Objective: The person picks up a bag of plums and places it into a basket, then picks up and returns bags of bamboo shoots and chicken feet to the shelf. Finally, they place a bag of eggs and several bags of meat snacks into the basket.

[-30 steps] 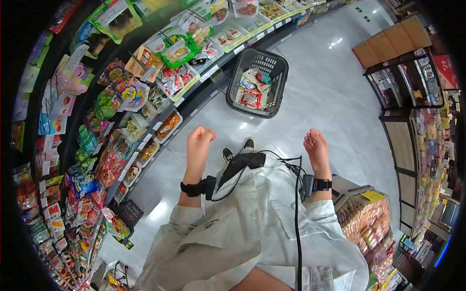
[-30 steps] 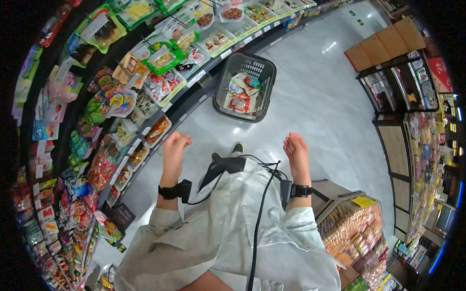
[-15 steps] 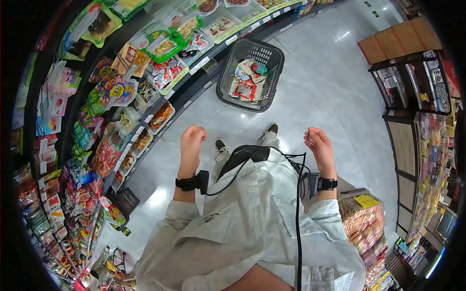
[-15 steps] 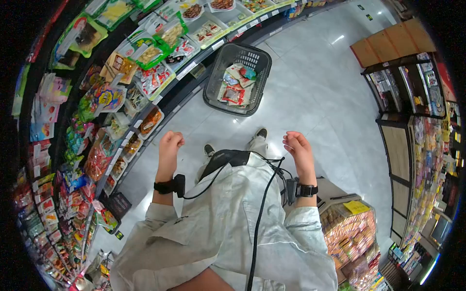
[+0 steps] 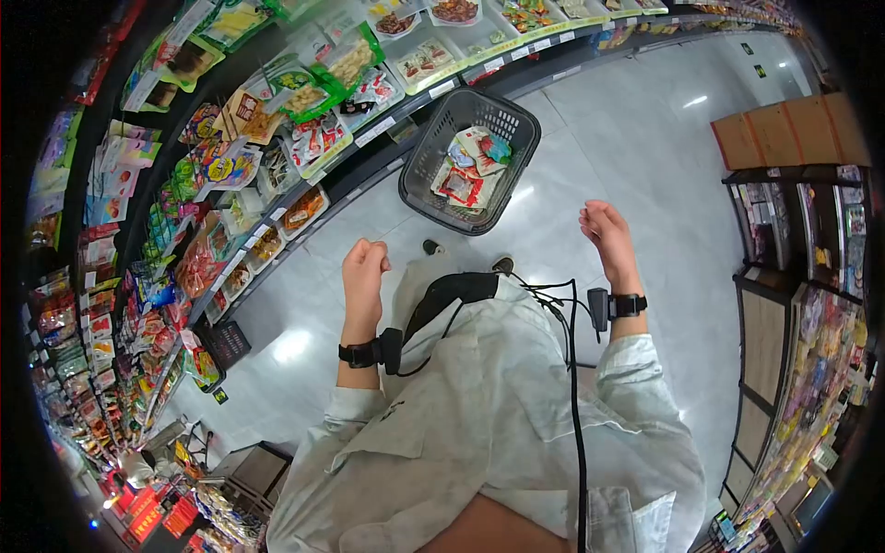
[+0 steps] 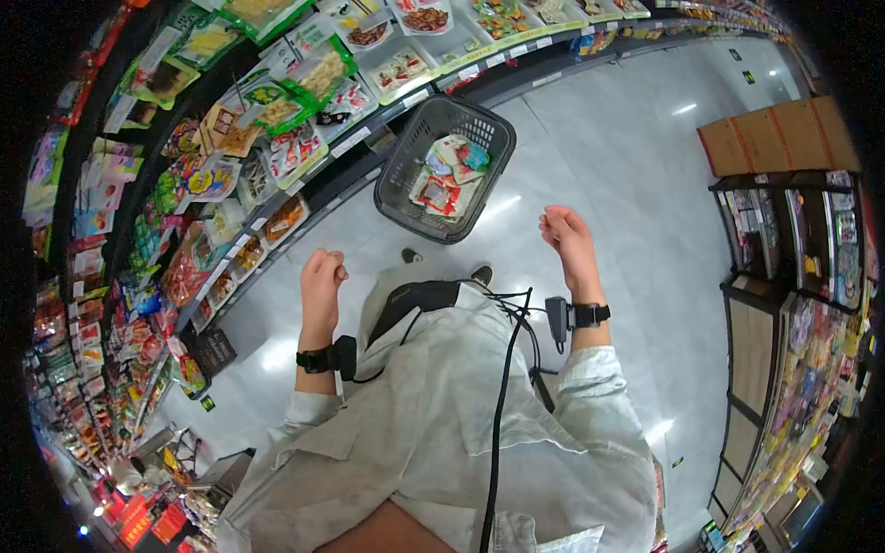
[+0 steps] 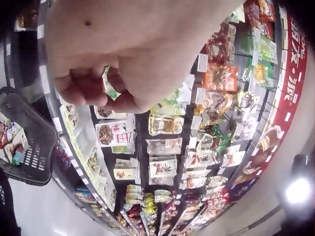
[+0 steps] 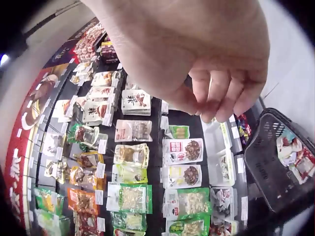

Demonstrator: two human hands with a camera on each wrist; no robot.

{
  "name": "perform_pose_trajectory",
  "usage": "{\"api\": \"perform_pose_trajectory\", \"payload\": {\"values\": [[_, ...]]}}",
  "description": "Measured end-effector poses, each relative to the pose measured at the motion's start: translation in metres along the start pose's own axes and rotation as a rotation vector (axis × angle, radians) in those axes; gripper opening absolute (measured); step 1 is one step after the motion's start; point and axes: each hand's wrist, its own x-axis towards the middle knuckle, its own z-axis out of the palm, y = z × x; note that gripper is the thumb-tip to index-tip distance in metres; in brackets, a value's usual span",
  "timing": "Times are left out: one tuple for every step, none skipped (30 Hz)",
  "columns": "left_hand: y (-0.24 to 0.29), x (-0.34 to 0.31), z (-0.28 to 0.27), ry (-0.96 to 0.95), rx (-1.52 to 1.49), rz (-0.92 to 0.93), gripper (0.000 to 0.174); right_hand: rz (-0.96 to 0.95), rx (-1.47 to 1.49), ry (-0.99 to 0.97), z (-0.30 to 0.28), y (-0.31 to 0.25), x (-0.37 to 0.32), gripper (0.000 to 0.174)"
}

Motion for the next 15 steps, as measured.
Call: {"api": "perform_pose_trajectory", "payload": {"values": [[-0.001, 0.006, 0.0, 0.031, -0.022, -0.008, 0.024, -0.007, -0.013, -0.03, 0.005, -0.009, 0.013, 0.023], [-0.003, 0.013, 0.0, 0.061, -0.044, -0.017, 0.024, -0.012, -0.026, -0.058, 0.01, -0.017, 0.024, 0.024], [-0.005, 0.021, 0.001, 0.058, -0.067, -0.012, 0.025, -0.011, -0.048, -0.095, 0.015, -0.025, 0.035, 0.023], [-0.006, 0.032, 0.002, 0.054, -0.092, -0.007, 0.025, -0.011, -0.071, -0.129, 0.021, -0.032, 0.045, 0.023], [-0.009, 0.045, 0.005, 0.048, -0.121, -0.002, 0.026, -0.014, -0.096, -0.162, 0.026, -0.038, 0.054, 0.023], [-0.014, 0.06, 0.01, 0.04, -0.112, -0.019, 0.026, 0.004, -0.109, -0.174, 0.031, -0.043, 0.06, 0.022], [-0.019, 0.077, 0.017, 0.033, -0.106, -0.034, 0.026, 0.02, -0.123, -0.185, 0.035, -0.047, 0.066, 0.022], [-0.02, 0.092, 0.026, 0.029, -0.103, -0.05, 0.026, 0.036, -0.14, -0.2, 0.04, -0.054, 0.073, 0.022], [-0.02, 0.104, 0.035, 0.006, -0.101, -0.052, 0.025, 0.061, -0.166, -0.212, 0.042, -0.06, 0.079, 0.021], [-0.019, 0.116, 0.044, -0.017, -0.094, -0.051, 0.025, 0.084, -0.186, -0.226, 0.045, -0.065, 0.086, 0.021], [-0.017, 0.128, 0.052, -0.04, -0.085, -0.046, 0.025, 0.104, -0.204, -0.241, 0.049, -0.071, 0.097, 0.021], [-0.012, 0.133, 0.058, -0.054, -0.09, -0.055, 0.024, 0.132, -0.206, -0.252, 0.053, -0.075, 0.109, 0.021], [-0.002, 0.137, 0.066, -0.066, -0.097, -0.063, 0.024, 0.16, -0.21, -0.266, 0.055, -0.079, 0.124, 0.021], [0.003, 0.144, 0.073, -0.076, -0.104, -0.07, 0.023, 0.188, -0.213, -0.281, 0.06, -0.083, 0.142, 0.021], [0.001, 0.149, 0.076, -0.071, -0.127, -0.095, 0.023, 0.191, -0.24, -0.317, 0.067, -0.084, 0.159, 0.02]]}}
